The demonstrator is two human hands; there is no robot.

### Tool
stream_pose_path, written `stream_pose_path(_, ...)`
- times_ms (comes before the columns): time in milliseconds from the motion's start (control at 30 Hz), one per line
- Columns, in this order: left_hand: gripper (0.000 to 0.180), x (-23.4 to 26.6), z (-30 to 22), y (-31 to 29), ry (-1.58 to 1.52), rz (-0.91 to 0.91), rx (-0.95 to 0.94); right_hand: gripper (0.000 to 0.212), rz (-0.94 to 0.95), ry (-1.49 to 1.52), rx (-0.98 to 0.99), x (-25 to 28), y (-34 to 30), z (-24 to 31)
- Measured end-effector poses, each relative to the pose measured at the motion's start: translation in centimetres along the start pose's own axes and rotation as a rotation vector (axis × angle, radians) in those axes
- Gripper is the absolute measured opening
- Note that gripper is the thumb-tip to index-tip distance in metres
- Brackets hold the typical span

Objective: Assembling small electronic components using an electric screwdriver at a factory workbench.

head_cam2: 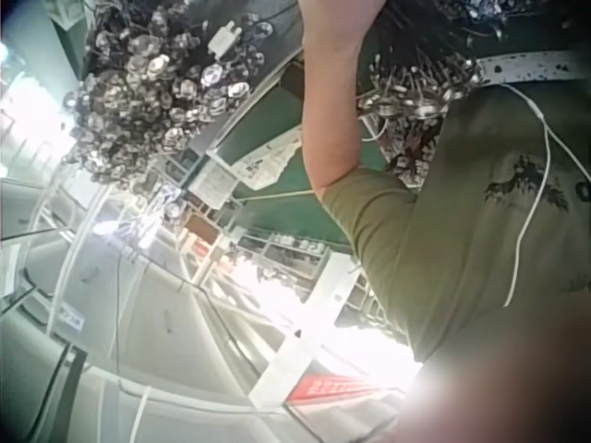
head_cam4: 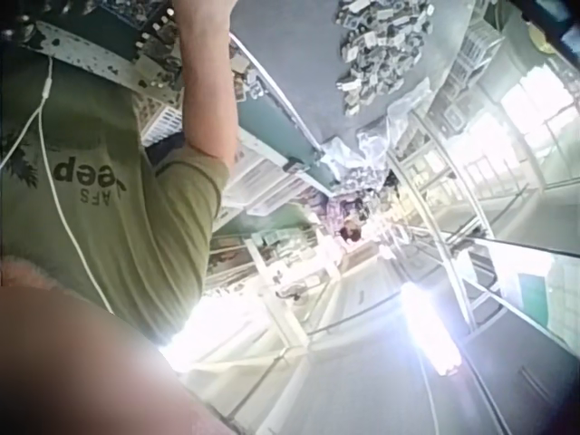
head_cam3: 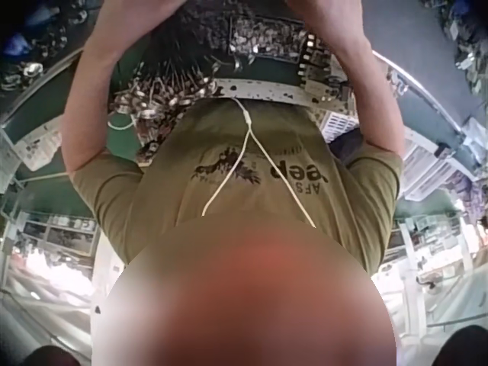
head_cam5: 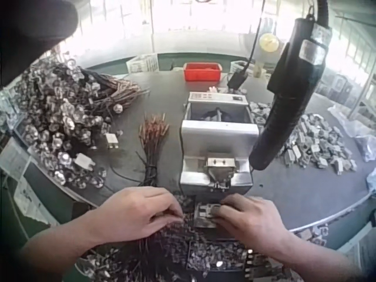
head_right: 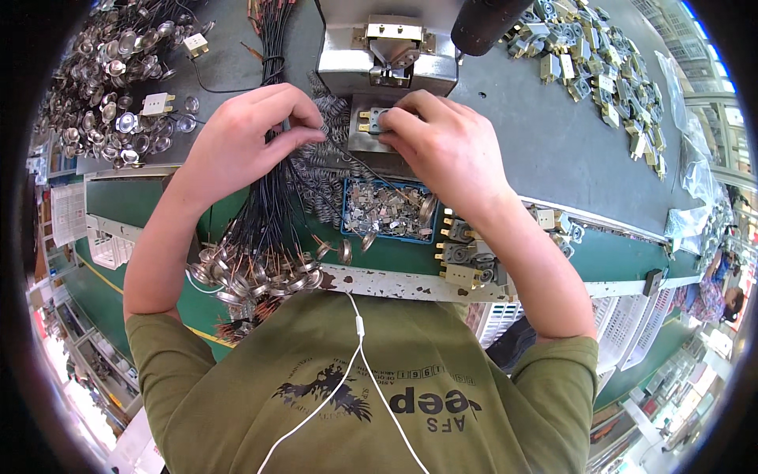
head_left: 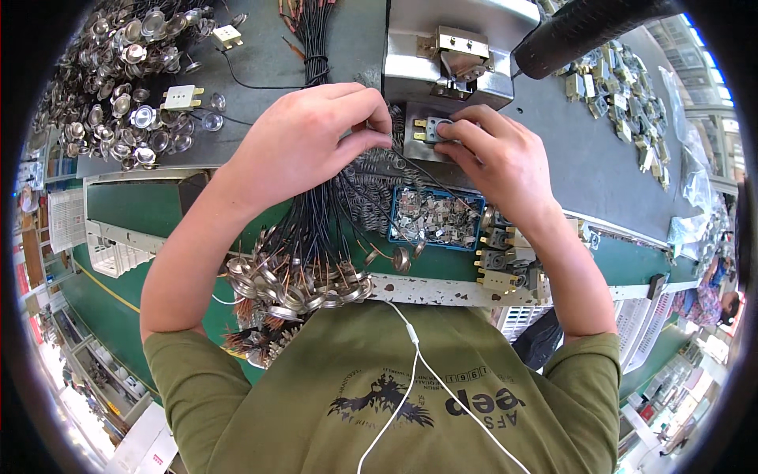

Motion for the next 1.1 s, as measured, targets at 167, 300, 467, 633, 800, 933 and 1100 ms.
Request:
stream_pose_path(167, 0.014, -0.2, 0.1, 0.3, -0.001, -0.023, 0.002, 0.027, -0.104, 0.135, -0.001, 1.2, -0.4, -0.5)
stream_pose_path(300, 0.014, -0.6, -0.8, 1.5, 0.016, -0.075, -0.095, 0.03, 0.16, 0.58, -0.388, 3.4, -3.1, 1.9)
stream_pose_path(467, 0.009, -3.1, -1.8, 3.9, 0.05, -0.021, -0.191, 0.024, 0.213, 0.32, -0.332, 1.3, -4.8, 3.5)
stream_pose_path(633, 0.01, -4.3, -1.7, 4.5, 0.157, 0.024, -0.222, 0.022, 0.176, 0.527, -0.444, 0.9, -5.1, 2.4)
stream_pose_path(800, 0.013, -4.3, -2.5, 4.8, 0.197, 0.043, -0.219, 0.021, 0.196, 0.526, -0.434, 0.8, -5.3, 2.3)
stream_pose_path(933, 0.014, -4.4, -2.6, 4.6, 0.247, 0.057, -0.194, 0.02, 0.172, 0.484, -0.386, 1.1, -5.3, 2.3)
stream_pose_path(1100, 0.017, -3.6, -2.6, 4.3, 0.253, 0.044, -0.135, 0.035, 0.169, 0.591, -0.533, 3.2, -5.0, 2.3)
Point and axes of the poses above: each hand's wrist, its own y-axis towards the middle knuckle, its own x-axis out of the back of the hand, z = x × y, the point moved 5 cm from there along y, towards the middle knuckle, and after that the axes turned 2 degrees about x, right-handed, at the moved point
